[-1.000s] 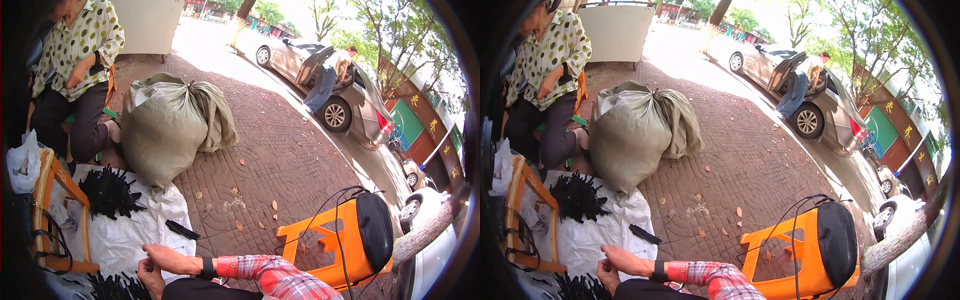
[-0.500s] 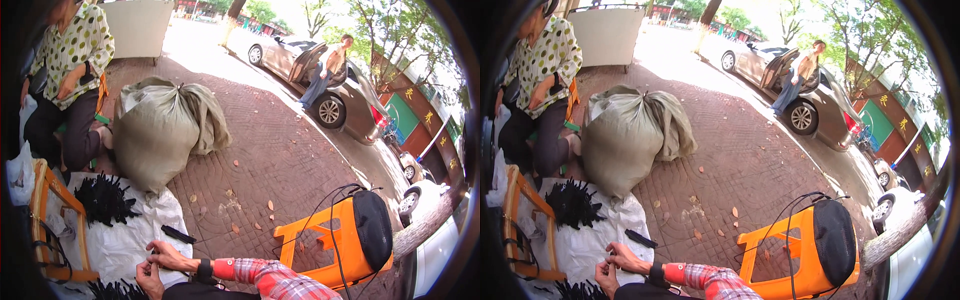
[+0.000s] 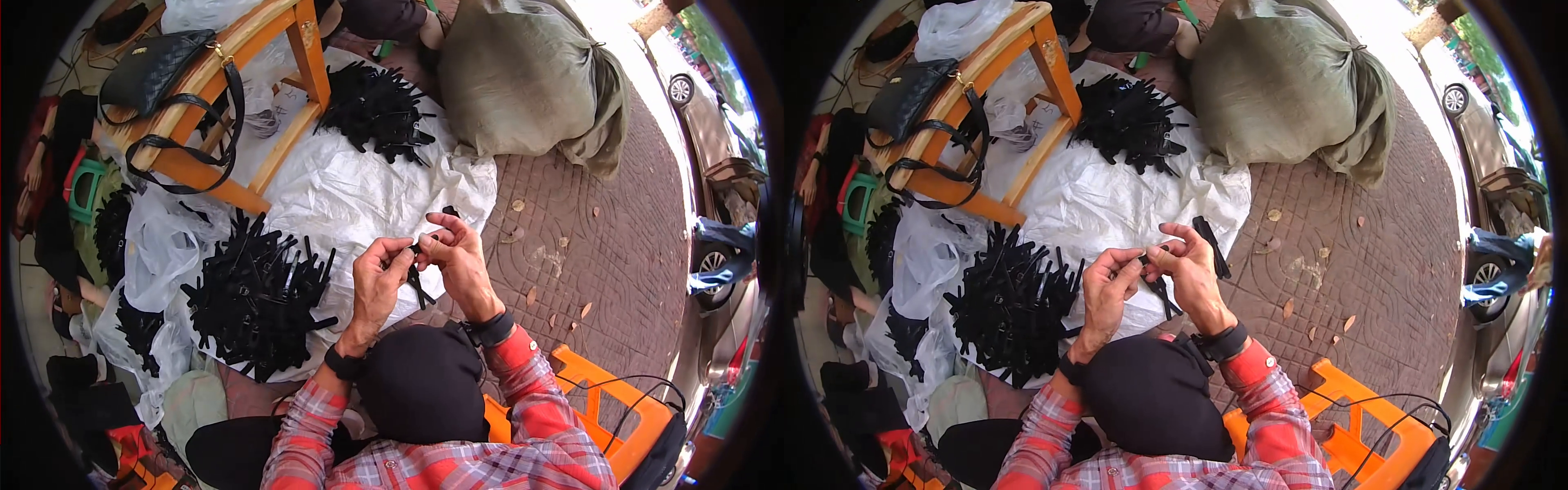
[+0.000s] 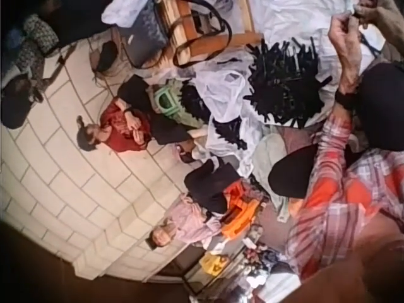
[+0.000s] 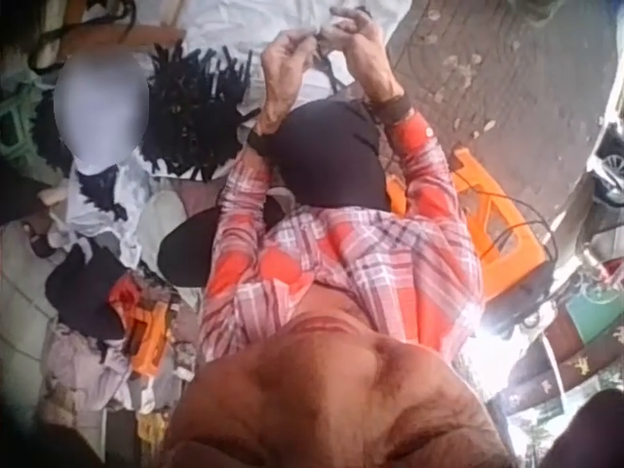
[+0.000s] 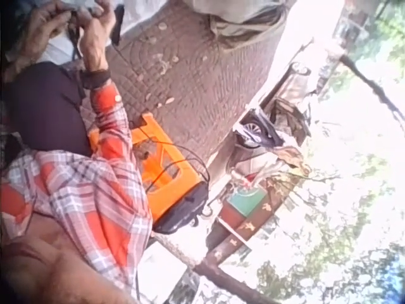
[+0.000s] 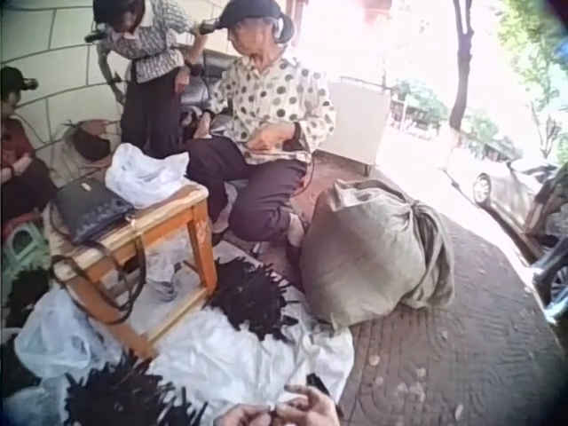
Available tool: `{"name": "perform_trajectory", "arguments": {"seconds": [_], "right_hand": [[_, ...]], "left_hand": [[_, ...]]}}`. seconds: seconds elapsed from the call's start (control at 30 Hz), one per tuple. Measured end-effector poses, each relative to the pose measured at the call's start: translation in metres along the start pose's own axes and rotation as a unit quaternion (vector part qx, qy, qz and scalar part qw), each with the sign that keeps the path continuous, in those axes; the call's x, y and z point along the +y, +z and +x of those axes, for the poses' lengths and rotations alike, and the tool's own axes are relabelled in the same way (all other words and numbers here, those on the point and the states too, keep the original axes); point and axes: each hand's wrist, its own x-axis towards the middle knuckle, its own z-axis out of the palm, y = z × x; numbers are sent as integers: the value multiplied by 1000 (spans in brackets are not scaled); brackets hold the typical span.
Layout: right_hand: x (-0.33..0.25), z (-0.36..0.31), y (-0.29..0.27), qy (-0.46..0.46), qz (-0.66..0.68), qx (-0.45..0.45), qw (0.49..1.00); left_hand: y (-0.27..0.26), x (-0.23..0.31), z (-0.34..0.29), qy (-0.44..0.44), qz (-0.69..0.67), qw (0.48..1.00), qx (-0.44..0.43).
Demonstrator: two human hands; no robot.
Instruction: Assemble and inspect small black straps for footwear production.
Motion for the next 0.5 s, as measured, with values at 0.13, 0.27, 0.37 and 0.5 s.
{"name": "perform_trajectory", "arguments": {"seconds": [0.13, 0.27, 0.37, 0.5], "right_hand": [[3, -1, -6, 24, 29, -3, 999], [3, 0, -13, 62, 58, -7, 996], [2, -1, -13, 78, 72, -8, 994], [0, -2, -13, 76, 68, -13, 995]], "left_hand": [[2, 3, 0, 12, 64, 998, -4], [6, 8, -1, 23, 84, 996, -10], [3, 4, 1, 41, 106, 994, -7], [2, 6, 3, 54, 145, 988, -13]]}}
